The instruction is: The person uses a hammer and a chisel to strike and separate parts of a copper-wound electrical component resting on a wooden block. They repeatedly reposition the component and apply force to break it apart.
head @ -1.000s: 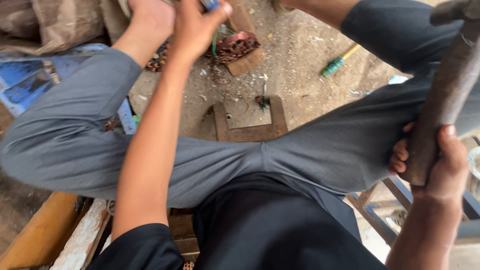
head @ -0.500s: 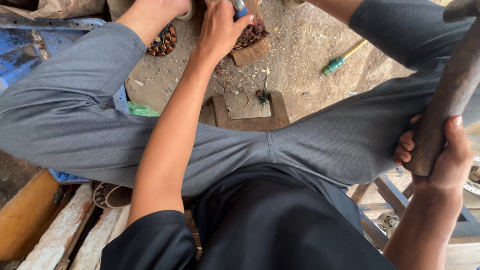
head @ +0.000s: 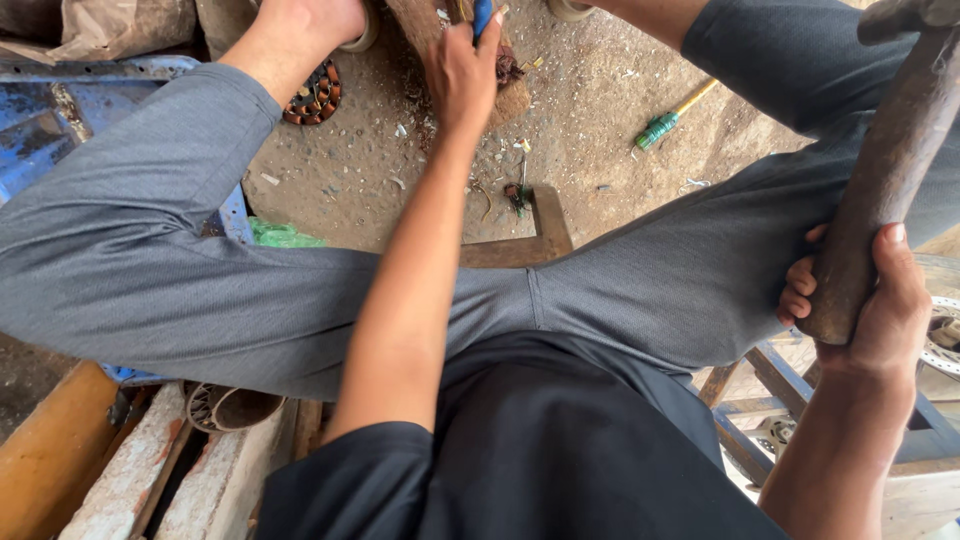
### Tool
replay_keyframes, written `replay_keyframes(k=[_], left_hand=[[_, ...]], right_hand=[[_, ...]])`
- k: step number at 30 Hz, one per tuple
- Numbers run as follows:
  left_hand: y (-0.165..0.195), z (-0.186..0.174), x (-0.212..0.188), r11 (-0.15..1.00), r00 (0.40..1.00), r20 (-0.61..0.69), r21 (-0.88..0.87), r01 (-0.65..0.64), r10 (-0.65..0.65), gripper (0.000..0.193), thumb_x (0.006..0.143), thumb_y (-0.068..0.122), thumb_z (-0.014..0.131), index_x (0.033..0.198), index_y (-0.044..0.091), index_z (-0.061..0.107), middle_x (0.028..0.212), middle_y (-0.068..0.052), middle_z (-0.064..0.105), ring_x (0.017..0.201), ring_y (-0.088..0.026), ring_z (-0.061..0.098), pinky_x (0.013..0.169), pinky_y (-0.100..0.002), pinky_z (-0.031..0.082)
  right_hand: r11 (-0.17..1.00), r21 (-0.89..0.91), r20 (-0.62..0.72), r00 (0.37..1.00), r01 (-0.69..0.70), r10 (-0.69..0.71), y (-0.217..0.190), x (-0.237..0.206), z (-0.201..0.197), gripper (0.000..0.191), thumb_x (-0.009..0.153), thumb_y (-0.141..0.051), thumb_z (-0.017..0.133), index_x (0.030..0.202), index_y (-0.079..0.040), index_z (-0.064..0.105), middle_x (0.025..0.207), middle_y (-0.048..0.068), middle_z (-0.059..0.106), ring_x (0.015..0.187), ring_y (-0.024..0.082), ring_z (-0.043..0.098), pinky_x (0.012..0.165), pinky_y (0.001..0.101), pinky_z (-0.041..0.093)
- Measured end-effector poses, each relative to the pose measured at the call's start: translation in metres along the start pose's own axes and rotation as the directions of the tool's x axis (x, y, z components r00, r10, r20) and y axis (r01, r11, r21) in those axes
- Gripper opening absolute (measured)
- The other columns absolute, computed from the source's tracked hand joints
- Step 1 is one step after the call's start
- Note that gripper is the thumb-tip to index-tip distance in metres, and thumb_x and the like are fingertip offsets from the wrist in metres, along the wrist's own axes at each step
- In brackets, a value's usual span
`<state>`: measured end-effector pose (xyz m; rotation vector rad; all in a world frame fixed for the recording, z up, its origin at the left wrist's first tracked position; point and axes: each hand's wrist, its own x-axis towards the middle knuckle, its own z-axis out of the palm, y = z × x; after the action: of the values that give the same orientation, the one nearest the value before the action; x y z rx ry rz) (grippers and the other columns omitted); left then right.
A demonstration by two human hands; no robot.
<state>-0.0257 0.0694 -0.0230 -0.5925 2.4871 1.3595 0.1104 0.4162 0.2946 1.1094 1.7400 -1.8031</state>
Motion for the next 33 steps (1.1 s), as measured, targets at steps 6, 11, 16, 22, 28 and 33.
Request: replay_keyframes(k=[6,11,16,22,28,33], left_hand=[[0.010,0.033,-0.015,0.997,0.923,-0.375,-0.016,0.081,-0.081,0.052,0.103,0.050,0.052,0.066,0.016,0.064,0.055,0.003,0.053,0.053,-0.011,0.056,0.093,-0.048,0.043],[0.026,0.048,-0.008,0.901,0.810,-0.397,-0.227,0.369,-0.432,0.051,0.100,0.050,0.052,0.065,0.014,0.061,0.053,0.003,0.052,0.046,-0.016,0.050,0.077,-0.047,0.053],[0.032,0.052,-0.005,0.946,0.768,-0.604,0.070,0.318,-0.213,0.051,0.099,0.044,0.056,0.059,0.013,0.059,0.045,0.003,0.050,0.043,-0.010,0.050,0.116,-0.053,0.041],[0.015,-0.014,-0.005,0.902,0.899,-0.392,-0.432,0.010,-0.197,0.035,0.089,0.033,0.077,0.069,0.006,0.065,0.061,-0.002,0.058,0.053,-0.014,0.053,0.059,-0.034,0.043],[-0.025,-0.092,0.013,0.701,0.971,-0.050,-0.683,-0.205,0.235,0.012,0.092,0.005,0.081,0.097,-0.002,0.072,0.091,-0.003,0.074,0.080,-0.012,0.069,0.073,-0.030,0.055],[-0.026,-0.085,0.012,0.819,0.928,-0.130,-0.438,-0.371,0.350,0.015,0.085,0.003,0.084,0.093,0.000,0.071,0.088,-0.003,0.077,0.077,-0.013,0.075,0.071,-0.030,0.060]], right_hand=[[0.972,-0.234,-0.141,0.990,-0.010,-0.023,-0.013,0.008,0.034,0.044,0.116,-0.038,0.046,0.113,0.004,0.058,0.075,0.012,0.057,0.058,0.023,0.055,0.050,0.0374,0.044],[0.879,-0.466,-0.143,0.989,-0.096,0.032,-0.027,0.014,0.059,0.038,0.109,-0.032,0.051,0.107,0.004,0.064,0.070,0.012,0.060,0.051,0.019,0.056,0.045,0.0332,0.045],[0.847,-0.518,-0.107,0.992,-0.116,0.071,-0.034,0.018,0.067,0.036,0.106,-0.030,0.058,0.101,0.005,0.065,0.069,0.012,0.061,0.051,0.019,0.056,0.044,0.0323,0.045],[0.852,-0.507,-0.104,0.990,-0.131,0.091,-0.033,0.022,0.060,0.038,0.107,-0.031,0.056,0.103,0.005,0.064,0.071,0.013,0.061,0.052,0.020,0.057,0.045,0.0330,0.046],[0.850,-0.513,-0.065,0.993,-0.121,0.103,-0.035,0.024,0.059,0.039,0.110,-0.032,0.054,0.109,0.006,0.065,0.072,0.014,0.060,0.052,0.021,0.056,0.046,0.0336,0.046],[0.739,-0.660,-0.099,0.991,-0.135,0.093,-0.049,0.026,0.082,0.043,0.110,-0.035,0.058,0.106,0.007,0.065,0.071,0.014,0.061,0.053,0.021,0.058,0.047,0.0354,0.045]])
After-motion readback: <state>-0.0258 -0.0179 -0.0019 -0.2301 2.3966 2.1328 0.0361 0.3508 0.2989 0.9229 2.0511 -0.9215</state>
